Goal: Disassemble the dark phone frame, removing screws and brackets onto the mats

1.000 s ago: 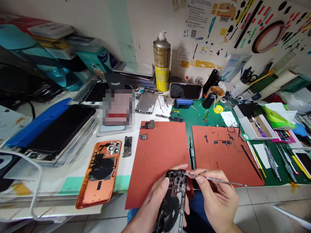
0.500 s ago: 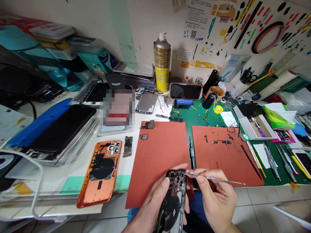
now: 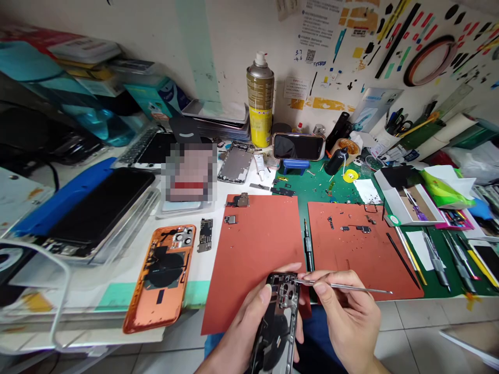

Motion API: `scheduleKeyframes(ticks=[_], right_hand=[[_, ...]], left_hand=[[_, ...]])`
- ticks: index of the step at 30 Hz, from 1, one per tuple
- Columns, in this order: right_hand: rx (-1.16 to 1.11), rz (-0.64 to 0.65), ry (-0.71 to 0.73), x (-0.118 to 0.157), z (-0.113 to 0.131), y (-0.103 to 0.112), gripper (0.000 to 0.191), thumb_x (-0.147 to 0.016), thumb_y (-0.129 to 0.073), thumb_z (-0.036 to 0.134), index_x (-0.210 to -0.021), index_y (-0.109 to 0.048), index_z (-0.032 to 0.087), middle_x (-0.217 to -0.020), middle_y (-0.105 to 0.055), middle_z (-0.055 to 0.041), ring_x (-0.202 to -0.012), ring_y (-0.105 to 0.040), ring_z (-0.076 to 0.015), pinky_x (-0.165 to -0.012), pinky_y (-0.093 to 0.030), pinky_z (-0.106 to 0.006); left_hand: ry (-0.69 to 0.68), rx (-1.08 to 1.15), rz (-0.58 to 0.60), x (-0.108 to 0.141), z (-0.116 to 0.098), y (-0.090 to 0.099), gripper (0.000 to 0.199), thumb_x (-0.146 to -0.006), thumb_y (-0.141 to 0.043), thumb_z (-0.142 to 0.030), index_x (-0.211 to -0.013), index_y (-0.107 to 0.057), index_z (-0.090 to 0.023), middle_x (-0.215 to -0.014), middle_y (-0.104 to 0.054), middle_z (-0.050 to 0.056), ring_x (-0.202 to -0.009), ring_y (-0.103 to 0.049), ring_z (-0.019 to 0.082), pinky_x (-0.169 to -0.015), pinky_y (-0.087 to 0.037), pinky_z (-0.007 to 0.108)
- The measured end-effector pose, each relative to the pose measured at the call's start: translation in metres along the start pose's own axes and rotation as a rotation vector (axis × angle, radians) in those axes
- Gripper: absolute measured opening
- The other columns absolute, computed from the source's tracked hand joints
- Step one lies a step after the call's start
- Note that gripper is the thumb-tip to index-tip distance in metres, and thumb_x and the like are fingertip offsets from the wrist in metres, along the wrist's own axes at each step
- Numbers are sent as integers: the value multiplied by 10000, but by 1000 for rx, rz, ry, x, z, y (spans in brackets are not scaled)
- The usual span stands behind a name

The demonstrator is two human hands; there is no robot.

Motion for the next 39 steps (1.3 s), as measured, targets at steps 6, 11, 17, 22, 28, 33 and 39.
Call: scheduleKeyframes(ticks=[6, 11, 17, 22, 28, 33, 39], right_hand=[[-56, -43, -115, -1, -11, 3, 75, -1017, -769, 214, -944, -763, 232, -914, -850, -62, -827, -858, -233, -759, -724, -305], [-47, -58, -150, 2, -13, 5, 72, -1005, -794, 254, -945, -773, 221, -926, -851, -73, -802, -856, -232, -722, -721, -292], [-72, -60, -80, -2, -3, 0, 61, -1001, -783, 185, -977, -782, 242, -945, -858, -50, -812, -859, -225, -714, -720, -270], [-58, -76, -63, -2, -1, 1, 57, -996, -787, 185, -981, -803, 238, -934, -856, -53, -805, -861, -234, -711, -723, -273], [-34, -113, -65, -3, 0, 1, 78, -974, -806, 171, -951, -804, 245, -893, -848, -30, -626, -809, -173, -642, -696, -231], [-1, -113, -86, -2, 0, -1, 82, -973, -805, 173, -945, -806, 250, -849, -841, -12, -582, -785, -153, -596, -667, -198], [-8, -103, -128, 0, -6, 0, 63, -985, -804, 209, -933, -788, 239, -807, -835, -17, -598, -795, -166, -601, -668, -202]], left_hand=[[-29, 15, 17, -1, -2, -1, 965, -981, -482, -858, -1681, -358, -206, -855, -787, 108, -621, -750, 251, -634, -596, 360], [-34, 49, 21, -2, -1, 0, 971, -993, -464, -856, -1701, -336, -204, -844, -782, 105, -620, -766, 264, -612, -591, 356], [-16, 105, 43, -3, 4, 1, 984, -1010, -414, -858, -1724, -280, -194, -842, -795, 127, -631, -779, 278, -607, -594, 350], [-38, 194, 27, -5, 3, 3, 971, -1022, -459, -819, -1741, -253, -201, -936, -807, 141, -644, -785, 291, -557, -574, 338], [-2, 259, -20, -4, 6, 2, 1024, -1000, -546, -802, -1766, -169, -236, -1032, -804, 145, -723, -798, 298, -634, -608, 373], [-24, 161, 36, -3, 6, 0, 991, -1011, -459, -839, -1749, -250, -212, -915, -798, 132, -658, -780, 276, -610, -594, 356], [-18, 141, 50, -3, 2, 0, 925, -1020, -442, -833, -1717, -327, -236, -913, -797, 126, -666, -787, 268, -624, -609, 345]])
Point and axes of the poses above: each hand's wrist, its own x-axis away from the middle knuckle, its own y-axis out of the back of the hand, z = x × y, the point moved 10 cm from there along -x, towards the middle knuckle
